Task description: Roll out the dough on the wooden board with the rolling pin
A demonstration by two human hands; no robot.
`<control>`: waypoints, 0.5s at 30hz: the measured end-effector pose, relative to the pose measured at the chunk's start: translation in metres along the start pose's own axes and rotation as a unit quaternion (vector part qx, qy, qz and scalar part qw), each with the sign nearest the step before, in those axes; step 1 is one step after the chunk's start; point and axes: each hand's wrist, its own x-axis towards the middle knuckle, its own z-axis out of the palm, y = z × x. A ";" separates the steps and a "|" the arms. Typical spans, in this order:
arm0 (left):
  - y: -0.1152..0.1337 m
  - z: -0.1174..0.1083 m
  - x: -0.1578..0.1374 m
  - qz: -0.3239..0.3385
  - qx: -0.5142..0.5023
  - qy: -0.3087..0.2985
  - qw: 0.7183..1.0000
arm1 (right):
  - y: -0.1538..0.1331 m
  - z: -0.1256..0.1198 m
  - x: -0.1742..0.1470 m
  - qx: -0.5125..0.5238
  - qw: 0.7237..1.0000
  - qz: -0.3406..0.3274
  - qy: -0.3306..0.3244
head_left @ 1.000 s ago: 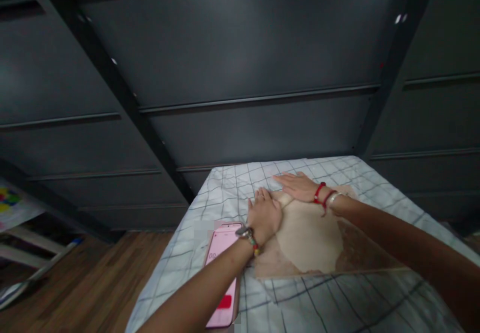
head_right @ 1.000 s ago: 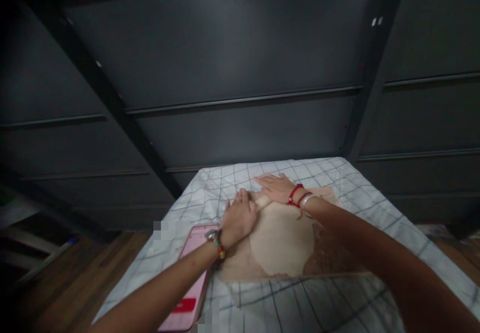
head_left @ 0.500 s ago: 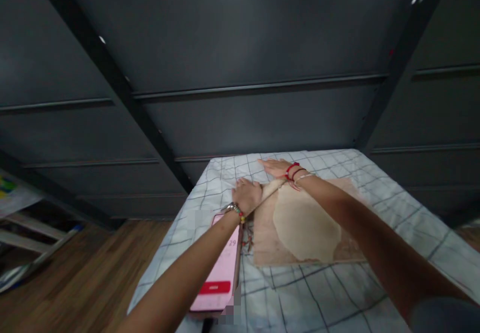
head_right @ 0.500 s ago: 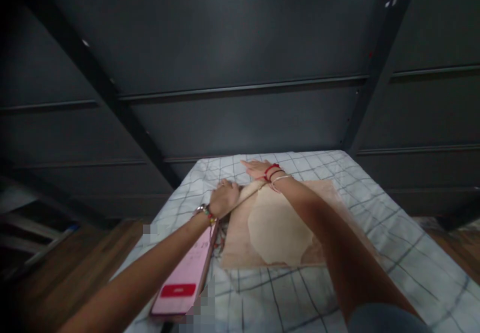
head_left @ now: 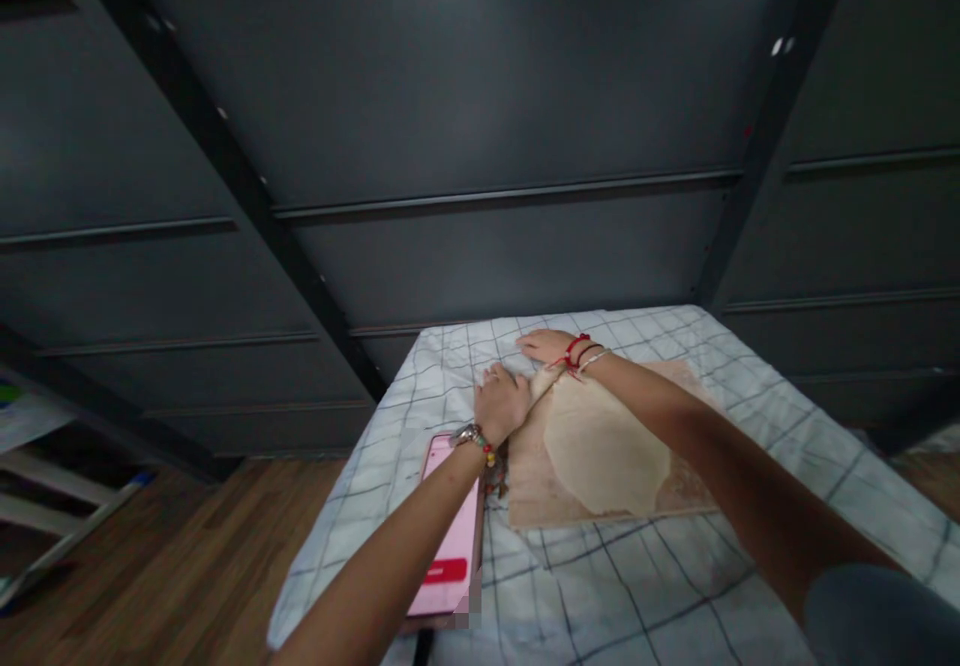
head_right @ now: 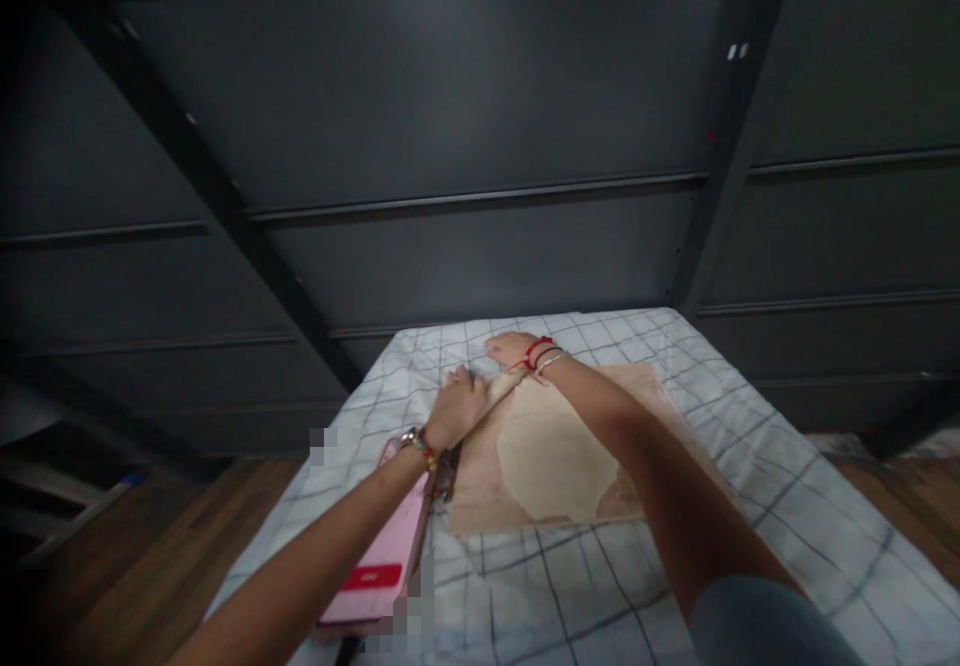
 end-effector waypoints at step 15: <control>-0.027 0.010 0.019 -0.061 -0.226 0.018 0.972 | -0.016 -0.048 -0.060 -0.188 0.979 0.075 -0.019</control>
